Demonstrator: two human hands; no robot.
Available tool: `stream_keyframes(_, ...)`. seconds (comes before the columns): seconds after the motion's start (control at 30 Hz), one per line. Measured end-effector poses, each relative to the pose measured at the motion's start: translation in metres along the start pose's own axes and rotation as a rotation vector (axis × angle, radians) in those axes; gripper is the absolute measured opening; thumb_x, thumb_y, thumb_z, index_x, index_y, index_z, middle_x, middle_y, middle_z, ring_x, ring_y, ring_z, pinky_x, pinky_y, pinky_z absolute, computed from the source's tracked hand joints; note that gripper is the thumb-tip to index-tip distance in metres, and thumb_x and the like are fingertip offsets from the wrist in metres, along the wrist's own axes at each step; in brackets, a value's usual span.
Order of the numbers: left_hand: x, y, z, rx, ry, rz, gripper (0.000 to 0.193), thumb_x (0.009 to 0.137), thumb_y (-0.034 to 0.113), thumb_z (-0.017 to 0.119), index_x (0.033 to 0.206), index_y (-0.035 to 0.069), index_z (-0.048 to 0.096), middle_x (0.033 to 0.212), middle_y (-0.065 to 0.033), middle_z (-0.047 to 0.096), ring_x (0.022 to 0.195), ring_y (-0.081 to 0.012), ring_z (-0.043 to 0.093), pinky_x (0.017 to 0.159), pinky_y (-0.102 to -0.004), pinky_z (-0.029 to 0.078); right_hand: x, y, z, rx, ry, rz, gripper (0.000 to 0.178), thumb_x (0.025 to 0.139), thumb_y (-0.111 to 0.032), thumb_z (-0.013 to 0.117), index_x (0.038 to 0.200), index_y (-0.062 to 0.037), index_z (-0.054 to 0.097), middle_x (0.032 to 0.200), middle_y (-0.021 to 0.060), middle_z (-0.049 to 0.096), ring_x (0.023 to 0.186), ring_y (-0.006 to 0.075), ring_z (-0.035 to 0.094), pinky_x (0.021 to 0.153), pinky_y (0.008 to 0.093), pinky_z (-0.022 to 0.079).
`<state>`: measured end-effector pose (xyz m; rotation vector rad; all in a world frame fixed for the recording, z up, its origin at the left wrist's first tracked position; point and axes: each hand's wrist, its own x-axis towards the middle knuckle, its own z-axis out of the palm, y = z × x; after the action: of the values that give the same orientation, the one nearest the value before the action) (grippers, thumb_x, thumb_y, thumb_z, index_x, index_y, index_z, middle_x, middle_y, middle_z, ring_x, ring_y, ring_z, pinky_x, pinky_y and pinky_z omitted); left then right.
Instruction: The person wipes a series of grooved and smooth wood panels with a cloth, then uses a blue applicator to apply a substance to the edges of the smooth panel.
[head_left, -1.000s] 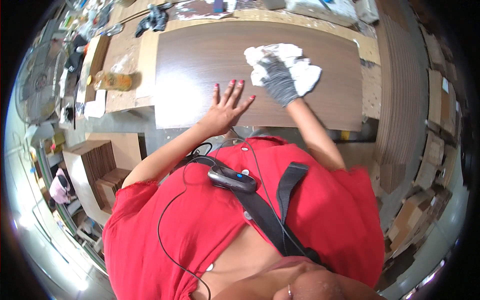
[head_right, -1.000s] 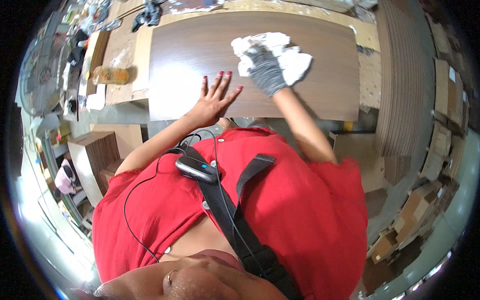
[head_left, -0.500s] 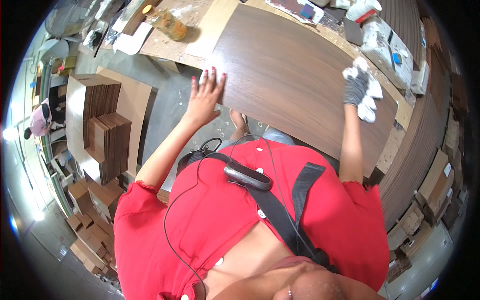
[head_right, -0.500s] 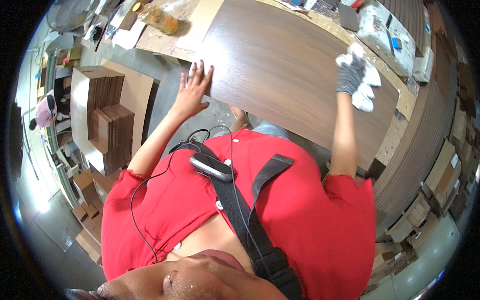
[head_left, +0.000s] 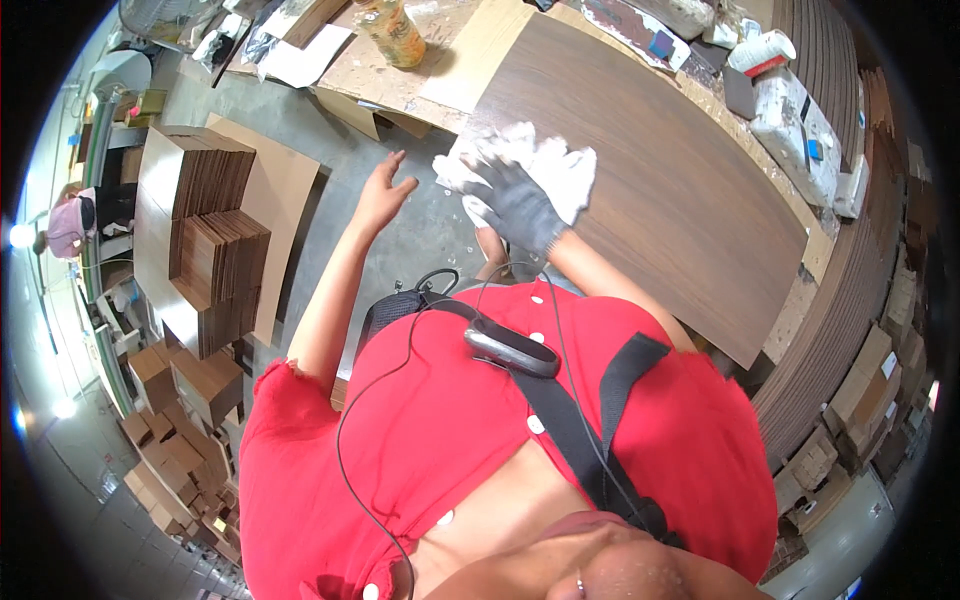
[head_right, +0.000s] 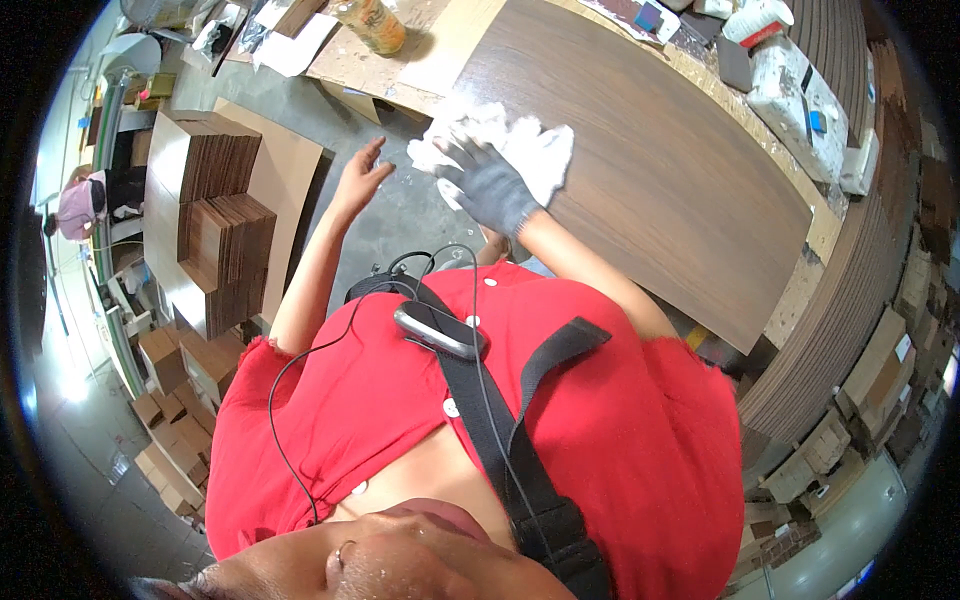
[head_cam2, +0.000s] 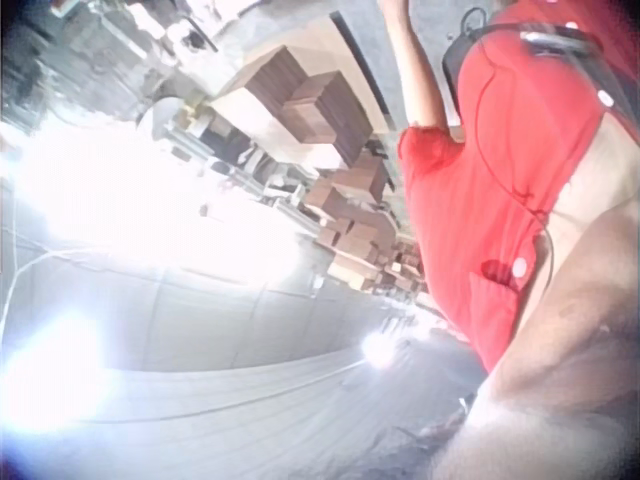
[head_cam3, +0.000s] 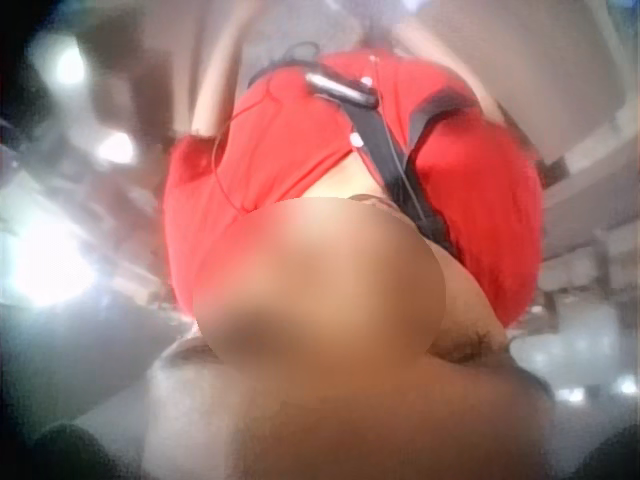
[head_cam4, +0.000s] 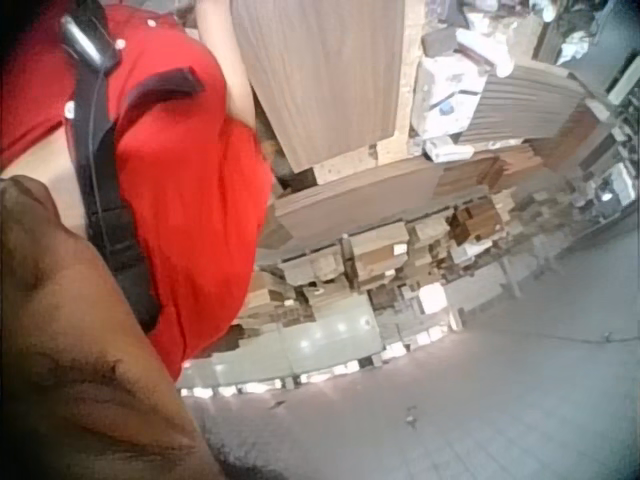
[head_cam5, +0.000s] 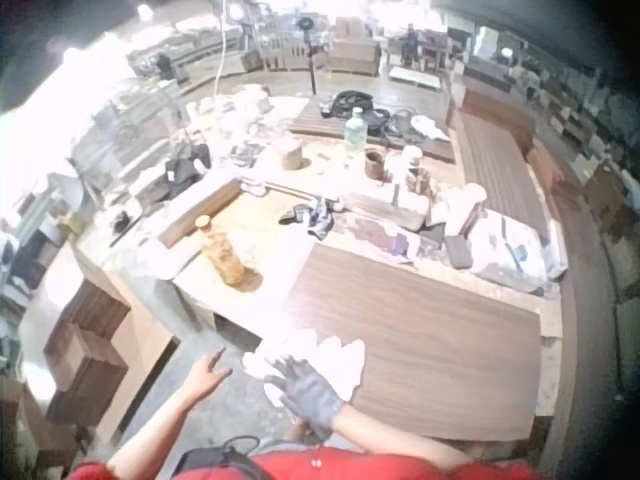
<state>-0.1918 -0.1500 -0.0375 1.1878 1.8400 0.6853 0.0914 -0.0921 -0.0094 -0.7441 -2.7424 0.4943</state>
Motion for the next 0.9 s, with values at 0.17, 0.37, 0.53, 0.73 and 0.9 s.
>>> stream_keyframes(0.17, 0.046, 0.003, -0.046, -0.223, 0.203, 0.161, 0.044, 0.088, 0.009, 0.065, 0.131, 0.000, 0.057, 0.130, -0.0180, 0.060, 0.117, -0.0220, 0.060, 0.099, -0.0335, 0.047, -0.105, 0.101, -0.018, 0.004, 0.119, 0.462, 0.052, 0.090, -0.027, 0.055, 0.141, -0.0145, 0.047, 0.148, 0.0137, 0.038, 0.138, 0.0342, 0.033, 0.115, 0.0507, 0.023)
stream_keyframes(0.37, 0.158, 0.050, -0.055, -0.012, 0.560, 0.364, 0.103, 0.070, 0.035, 0.087, 0.148, -0.003, 0.031, 0.136, -0.0255, 0.053, 0.131, -0.0301, 0.049, 0.107, -0.0389, 0.040, -0.154, 0.185, -0.041, -0.401, 0.293, 0.894, 0.059, 0.088, -0.034, 0.058, 0.141, -0.0118, 0.044, 0.148, 0.0174, 0.036, 0.130, 0.0388, 0.040, 0.107, 0.0451, 0.033)
stream_keyframes(0.53, 0.202, 0.079, -0.039, -0.152, 0.545, 0.489, 0.086, 0.064, 0.031, 0.091, 0.129, -0.003, 0.045, 0.122, -0.0221, 0.061, 0.116, -0.0330, 0.060, 0.101, -0.0419, 0.047, -0.063, 0.046, 0.014, 0.714, 0.223, 0.703, 0.044, 0.098, -0.011, 0.038, 0.141, -0.0019, 0.042, 0.142, 0.0124, 0.046, 0.132, 0.0246, 0.042, 0.116, 0.0365, 0.027)
stream_keyframes(0.73, 0.166, 0.104, -0.031, -0.172, 0.506, 0.634, 0.067, 0.067, 0.022, 0.087, 0.119, 0.000, 0.052, 0.108, -0.0169, 0.064, 0.103, -0.0270, 0.063, 0.092, -0.0392, 0.049, -0.046, 0.031, 0.001, 0.861, 0.216, 0.453, 0.038, 0.099, -0.014, 0.043, 0.135, -0.0009, 0.045, 0.127, 0.0105, 0.053, 0.115, 0.0198, 0.051, 0.101, 0.0319, 0.039)
stream_keyframes(0.9, 0.045, 0.186, -0.021, -0.218, -0.005, 0.547, 0.063, 0.069, 0.018, 0.080, 0.125, 0.001, 0.057, 0.110, -0.0148, 0.064, 0.105, -0.0250, 0.062, 0.095, -0.0364, 0.049, -0.062, 0.046, -0.086, 1.027, 0.296, 0.586, 0.023, 0.100, -0.017, 0.050, 0.121, -0.0086, 0.054, 0.101, 0.0020, 0.061, 0.086, 0.0135, 0.060, 0.075, 0.0252, 0.052)
